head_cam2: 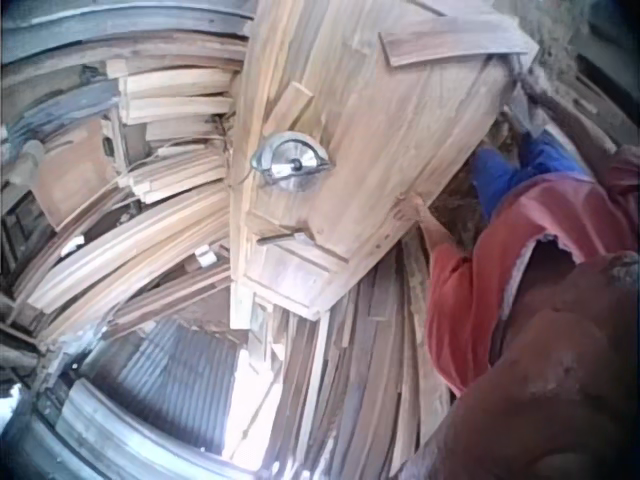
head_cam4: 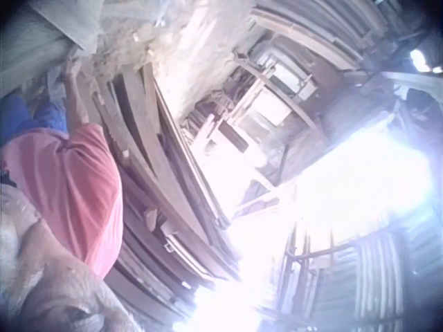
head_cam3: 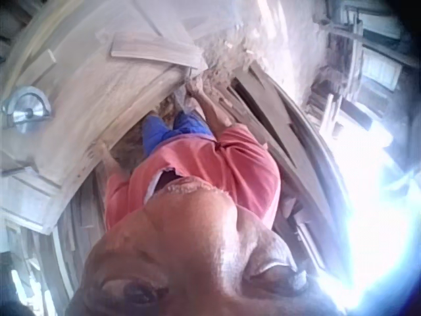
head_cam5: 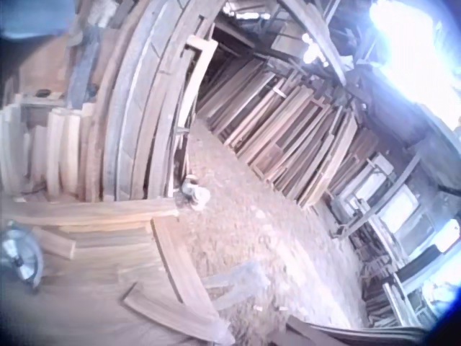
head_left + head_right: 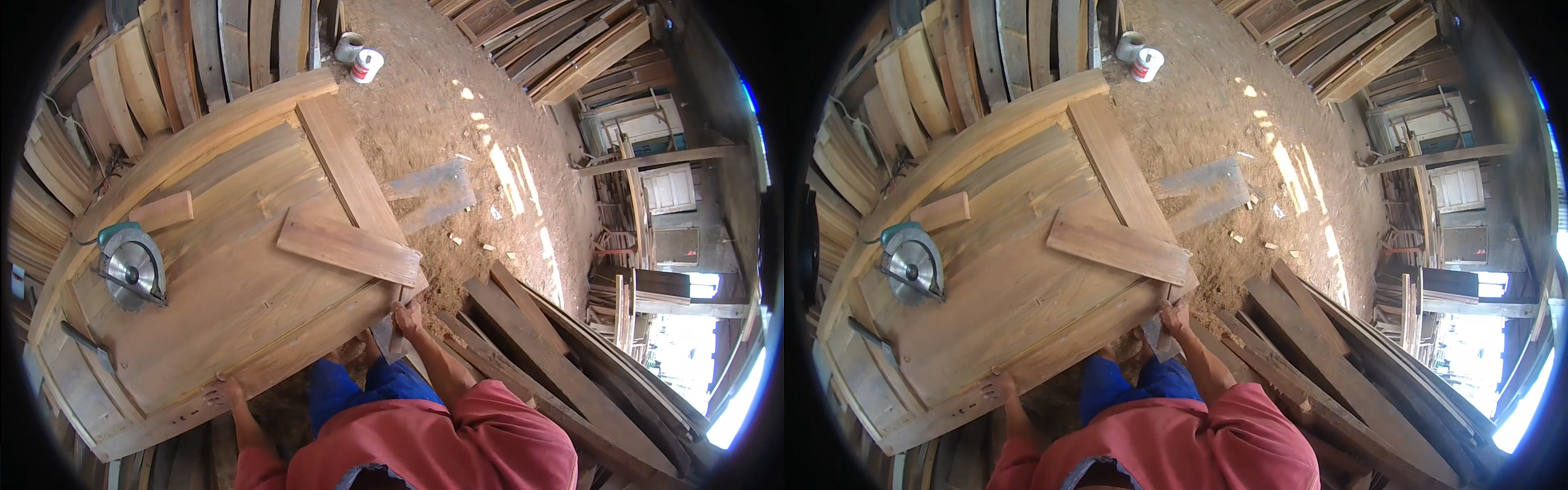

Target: The person uses a circular saw to trim a wooden door, cleans the wood scraps from the workspace by hand, and then uses a hammer to attach decorative wooden panels to the door surface.

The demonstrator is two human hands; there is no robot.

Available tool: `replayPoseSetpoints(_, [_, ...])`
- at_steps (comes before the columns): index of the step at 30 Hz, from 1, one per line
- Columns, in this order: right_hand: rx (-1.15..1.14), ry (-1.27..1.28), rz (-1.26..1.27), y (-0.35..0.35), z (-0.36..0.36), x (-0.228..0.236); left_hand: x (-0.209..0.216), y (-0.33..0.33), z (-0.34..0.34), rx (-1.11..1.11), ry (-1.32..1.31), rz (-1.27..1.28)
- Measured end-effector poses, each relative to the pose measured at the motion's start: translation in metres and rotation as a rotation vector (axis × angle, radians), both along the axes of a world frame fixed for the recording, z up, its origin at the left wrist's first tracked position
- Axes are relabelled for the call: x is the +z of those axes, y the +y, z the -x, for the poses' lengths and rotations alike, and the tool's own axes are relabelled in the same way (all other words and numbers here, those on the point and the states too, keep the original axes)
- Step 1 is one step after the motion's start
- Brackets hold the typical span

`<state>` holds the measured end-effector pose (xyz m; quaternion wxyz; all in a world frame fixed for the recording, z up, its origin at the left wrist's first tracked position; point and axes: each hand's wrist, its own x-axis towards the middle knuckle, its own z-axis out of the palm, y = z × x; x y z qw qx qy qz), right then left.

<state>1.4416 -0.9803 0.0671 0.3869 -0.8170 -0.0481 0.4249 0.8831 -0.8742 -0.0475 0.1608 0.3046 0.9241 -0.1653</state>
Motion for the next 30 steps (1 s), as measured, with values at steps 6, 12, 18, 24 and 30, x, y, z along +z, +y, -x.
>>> replayPoseSetpoints(6, [0.613, -0.169, 0.284, 0.016, 0.066, -0.022, 0.038, 0.03, -0.062, -0.313, -0.243, 0.245])
replayPoseSetpoints(12, [1.107, 0.263, 0.221, 0.101, 0.074, 0.038, 0.044, 0.053, -0.037, -0.223, -0.294, -0.023])
replayPoseSetpoints(18, [1.223, -0.391, 0.123, 0.183, 0.057, 0.018, 0.101, 0.097, 0.013, 0.367, -0.445, -1.196])
replayPoseSetpoints(24, [1.185, -0.531, 0.226, 0.218, 0.05, 0.016, 0.308, 0.304, -0.016, -0.622, -0.274, -1.231])
replayPoseSetpoints(30, [1.109, -0.56, 0.1, 0.204, 0.052, -0.007, 0.304, 0.482, -0.015, -0.754, -0.319, -0.503])
